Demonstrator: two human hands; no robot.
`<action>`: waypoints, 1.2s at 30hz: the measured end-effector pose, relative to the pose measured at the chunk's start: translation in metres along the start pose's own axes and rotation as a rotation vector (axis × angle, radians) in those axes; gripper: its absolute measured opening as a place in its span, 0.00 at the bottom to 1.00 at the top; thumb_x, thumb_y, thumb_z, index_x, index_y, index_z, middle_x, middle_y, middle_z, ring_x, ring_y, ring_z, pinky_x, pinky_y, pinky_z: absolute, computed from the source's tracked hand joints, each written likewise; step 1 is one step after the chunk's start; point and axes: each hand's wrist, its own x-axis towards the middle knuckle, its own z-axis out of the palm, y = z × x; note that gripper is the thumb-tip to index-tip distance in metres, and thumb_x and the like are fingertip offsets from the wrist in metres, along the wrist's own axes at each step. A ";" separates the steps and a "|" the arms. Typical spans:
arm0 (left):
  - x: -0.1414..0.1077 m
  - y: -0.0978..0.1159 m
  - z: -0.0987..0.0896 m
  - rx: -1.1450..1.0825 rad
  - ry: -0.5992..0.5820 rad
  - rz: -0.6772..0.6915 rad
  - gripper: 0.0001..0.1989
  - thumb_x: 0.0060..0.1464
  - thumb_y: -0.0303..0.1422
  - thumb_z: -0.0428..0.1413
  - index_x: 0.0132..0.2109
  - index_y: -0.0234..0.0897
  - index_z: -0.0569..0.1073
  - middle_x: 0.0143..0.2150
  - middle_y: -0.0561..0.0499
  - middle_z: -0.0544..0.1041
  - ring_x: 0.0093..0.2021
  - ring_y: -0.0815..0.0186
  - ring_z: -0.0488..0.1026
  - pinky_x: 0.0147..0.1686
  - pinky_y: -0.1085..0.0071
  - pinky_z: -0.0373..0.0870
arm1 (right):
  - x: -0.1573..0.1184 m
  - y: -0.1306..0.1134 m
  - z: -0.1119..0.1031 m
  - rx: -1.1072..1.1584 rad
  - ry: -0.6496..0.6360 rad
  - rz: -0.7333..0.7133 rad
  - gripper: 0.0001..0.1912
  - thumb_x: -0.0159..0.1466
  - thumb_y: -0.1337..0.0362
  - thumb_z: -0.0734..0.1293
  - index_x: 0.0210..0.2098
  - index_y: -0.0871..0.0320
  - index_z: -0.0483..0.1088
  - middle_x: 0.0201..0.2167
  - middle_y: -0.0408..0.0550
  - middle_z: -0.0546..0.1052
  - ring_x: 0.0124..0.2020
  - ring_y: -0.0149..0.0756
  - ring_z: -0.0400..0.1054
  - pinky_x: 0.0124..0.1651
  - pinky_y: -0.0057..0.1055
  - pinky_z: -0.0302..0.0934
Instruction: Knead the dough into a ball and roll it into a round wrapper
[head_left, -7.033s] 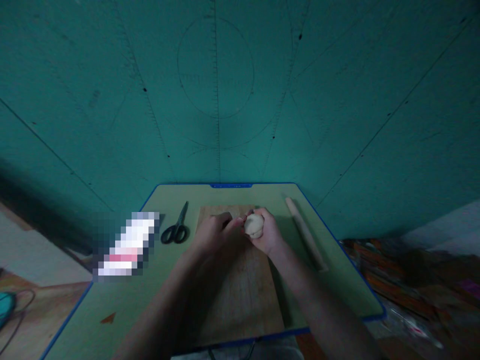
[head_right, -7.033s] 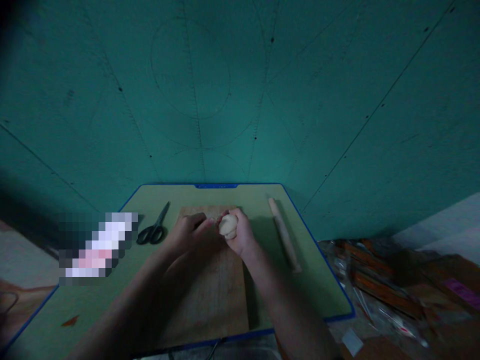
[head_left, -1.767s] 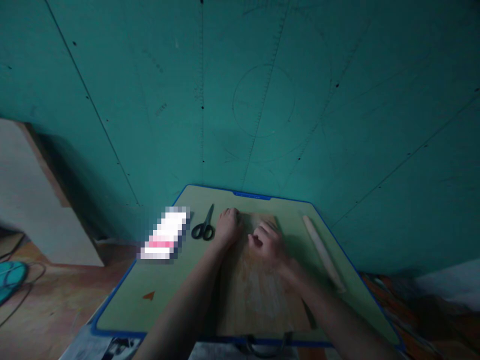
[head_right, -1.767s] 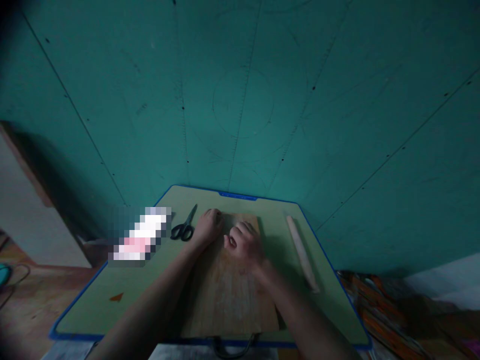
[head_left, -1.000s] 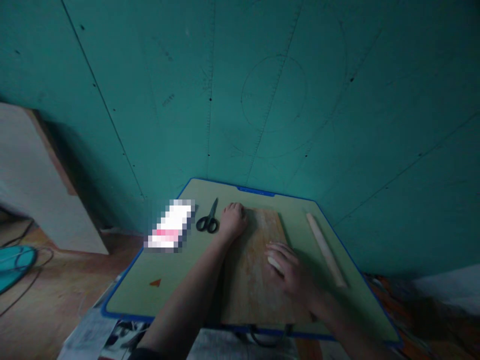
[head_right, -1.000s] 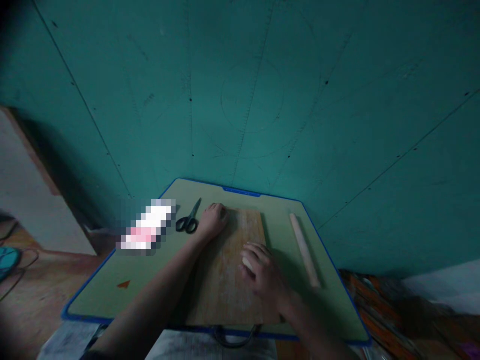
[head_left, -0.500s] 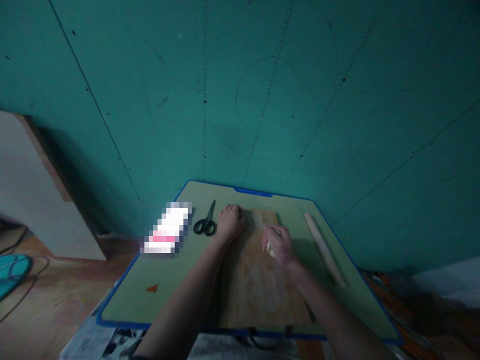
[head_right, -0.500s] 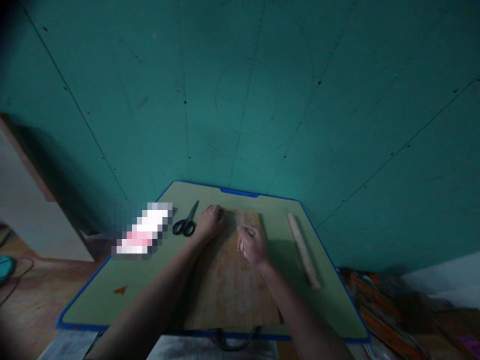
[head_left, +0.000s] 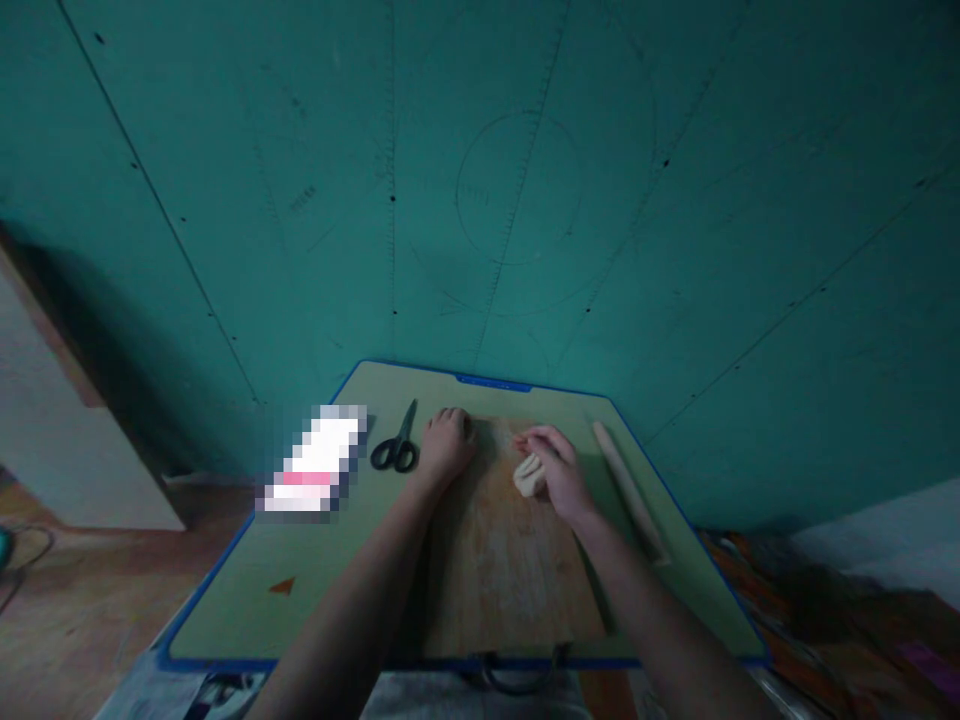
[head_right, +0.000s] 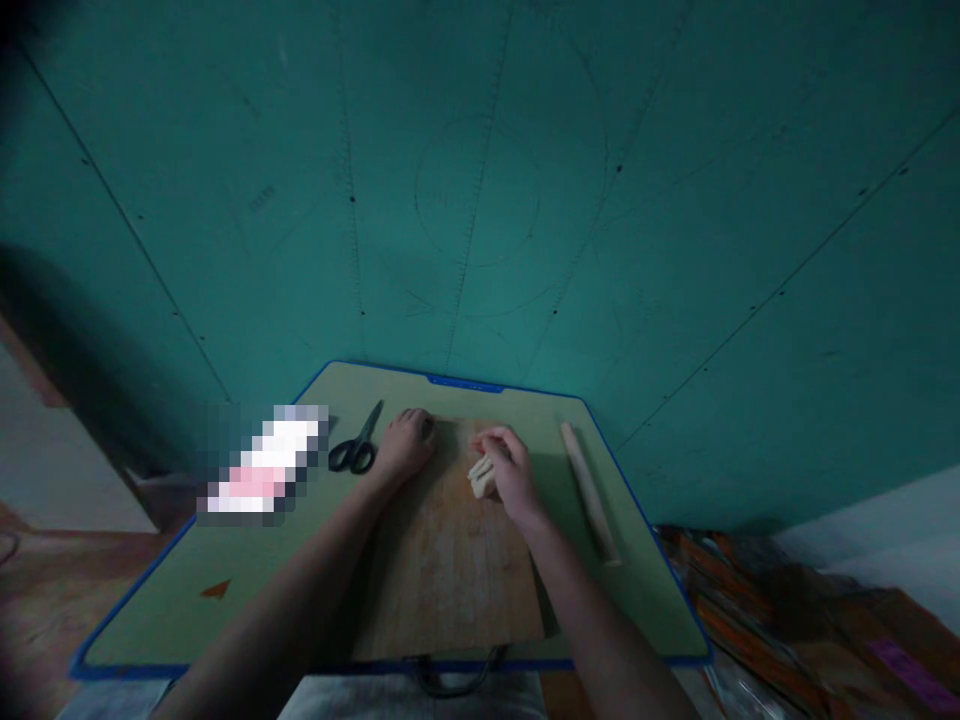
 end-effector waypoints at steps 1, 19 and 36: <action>0.000 0.000 0.000 0.001 -0.001 0.001 0.09 0.62 0.31 0.51 0.47 0.36 0.73 0.48 0.41 0.76 0.55 0.56 0.70 0.53 0.63 0.64 | 0.000 -0.002 -0.003 -0.029 0.016 -0.043 0.14 0.49 0.53 0.74 0.29 0.54 0.69 0.27 0.43 0.80 0.30 0.36 0.75 0.31 0.28 0.66; 0.002 -0.002 0.001 -0.033 0.024 0.017 0.08 0.61 0.29 0.51 0.45 0.36 0.73 0.47 0.41 0.77 0.53 0.56 0.71 0.54 0.63 0.65 | -0.001 0.000 0.006 -0.279 -0.014 -0.018 0.28 0.58 0.36 0.59 0.14 0.50 0.55 0.05 0.34 0.50 0.08 0.28 0.47 0.14 0.28 0.44; 0.004 -0.003 0.002 -0.030 0.033 -0.027 0.07 0.61 0.31 0.50 0.44 0.36 0.71 0.46 0.42 0.76 0.53 0.56 0.69 0.55 0.63 0.64 | -0.001 0.009 0.026 -1.410 -0.082 -0.572 0.14 0.69 0.64 0.58 0.31 0.55 0.71 0.23 0.47 0.73 0.24 0.36 0.65 0.29 0.30 0.49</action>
